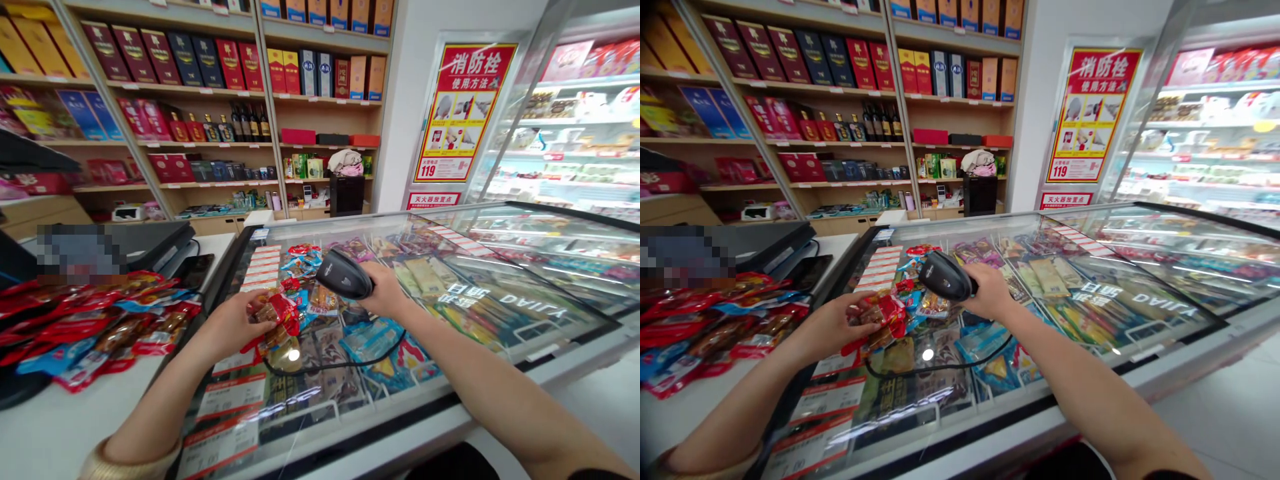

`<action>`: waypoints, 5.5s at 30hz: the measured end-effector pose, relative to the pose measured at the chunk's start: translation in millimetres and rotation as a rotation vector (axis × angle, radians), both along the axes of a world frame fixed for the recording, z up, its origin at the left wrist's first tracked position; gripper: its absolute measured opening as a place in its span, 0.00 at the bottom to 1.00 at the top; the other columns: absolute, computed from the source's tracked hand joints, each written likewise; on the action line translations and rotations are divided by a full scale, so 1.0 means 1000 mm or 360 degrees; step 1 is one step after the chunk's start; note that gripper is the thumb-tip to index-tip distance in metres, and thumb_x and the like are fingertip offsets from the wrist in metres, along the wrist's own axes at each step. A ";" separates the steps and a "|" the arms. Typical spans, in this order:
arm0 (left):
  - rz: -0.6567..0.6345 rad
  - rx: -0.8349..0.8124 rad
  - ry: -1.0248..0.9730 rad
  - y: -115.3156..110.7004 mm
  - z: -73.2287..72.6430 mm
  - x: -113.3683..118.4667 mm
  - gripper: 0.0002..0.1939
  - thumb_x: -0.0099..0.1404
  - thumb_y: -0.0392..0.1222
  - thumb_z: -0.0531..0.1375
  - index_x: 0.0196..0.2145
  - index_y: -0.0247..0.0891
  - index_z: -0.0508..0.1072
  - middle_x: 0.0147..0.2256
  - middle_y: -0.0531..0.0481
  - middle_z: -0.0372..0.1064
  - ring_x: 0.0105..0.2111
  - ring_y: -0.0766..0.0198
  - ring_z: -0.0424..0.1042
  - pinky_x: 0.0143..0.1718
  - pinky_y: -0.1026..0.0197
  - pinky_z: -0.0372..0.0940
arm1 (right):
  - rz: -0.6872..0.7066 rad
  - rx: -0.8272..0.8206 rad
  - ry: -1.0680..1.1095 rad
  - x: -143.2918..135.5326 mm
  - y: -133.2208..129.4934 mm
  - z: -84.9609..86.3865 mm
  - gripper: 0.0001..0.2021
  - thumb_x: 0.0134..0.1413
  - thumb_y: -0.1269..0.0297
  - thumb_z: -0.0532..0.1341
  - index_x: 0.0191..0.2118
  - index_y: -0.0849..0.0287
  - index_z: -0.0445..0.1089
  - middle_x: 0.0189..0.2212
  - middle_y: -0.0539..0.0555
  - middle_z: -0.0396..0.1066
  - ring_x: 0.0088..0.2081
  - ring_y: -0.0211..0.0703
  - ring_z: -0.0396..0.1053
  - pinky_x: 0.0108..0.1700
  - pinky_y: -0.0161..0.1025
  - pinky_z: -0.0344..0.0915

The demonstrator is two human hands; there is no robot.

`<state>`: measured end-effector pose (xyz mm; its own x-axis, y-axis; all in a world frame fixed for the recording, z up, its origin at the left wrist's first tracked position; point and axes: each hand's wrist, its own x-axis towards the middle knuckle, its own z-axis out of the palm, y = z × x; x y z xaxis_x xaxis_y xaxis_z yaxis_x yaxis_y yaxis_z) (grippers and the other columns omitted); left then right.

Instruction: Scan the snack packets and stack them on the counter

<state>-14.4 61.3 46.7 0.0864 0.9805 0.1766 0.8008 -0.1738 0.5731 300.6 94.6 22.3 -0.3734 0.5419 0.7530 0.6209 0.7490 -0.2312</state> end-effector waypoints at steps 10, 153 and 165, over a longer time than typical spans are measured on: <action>0.0329 -0.0058 -0.1593 -0.013 0.013 0.000 0.24 0.36 0.44 0.73 0.32 0.39 0.71 0.29 0.50 0.76 0.26 0.61 0.73 0.25 0.61 0.68 | 0.0050 0.0080 0.0074 -0.003 -0.001 -0.001 0.12 0.50 0.55 0.63 0.38 0.57 0.70 0.33 0.57 0.76 0.34 0.49 0.73 0.37 0.42 0.69; 0.0303 0.0585 -0.0079 -0.005 -0.007 -0.015 0.25 0.58 0.56 0.57 0.47 0.39 0.75 0.36 0.48 0.76 0.30 0.61 0.71 0.33 0.62 0.65 | 0.0190 -0.0121 -0.0407 -0.014 -0.012 -0.004 0.15 0.43 0.63 0.63 0.41 0.57 0.71 0.33 0.55 0.76 0.34 0.47 0.72 0.36 0.39 0.64; 0.0264 0.0592 -0.0057 -0.003 -0.008 -0.018 0.24 0.57 0.57 0.57 0.46 0.40 0.76 0.38 0.48 0.77 0.29 0.62 0.71 0.35 0.62 0.66 | 0.0118 -0.0186 -0.0490 -0.014 -0.012 -0.002 0.11 0.43 0.64 0.62 0.36 0.56 0.70 0.31 0.54 0.74 0.33 0.46 0.70 0.35 0.37 0.62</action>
<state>-32.0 58.7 38.8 -0.0805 0.8492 0.5219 0.8162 -0.2444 0.5235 286.6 82.3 20.1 -0.6155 0.5808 0.5328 0.6196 0.7744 -0.1284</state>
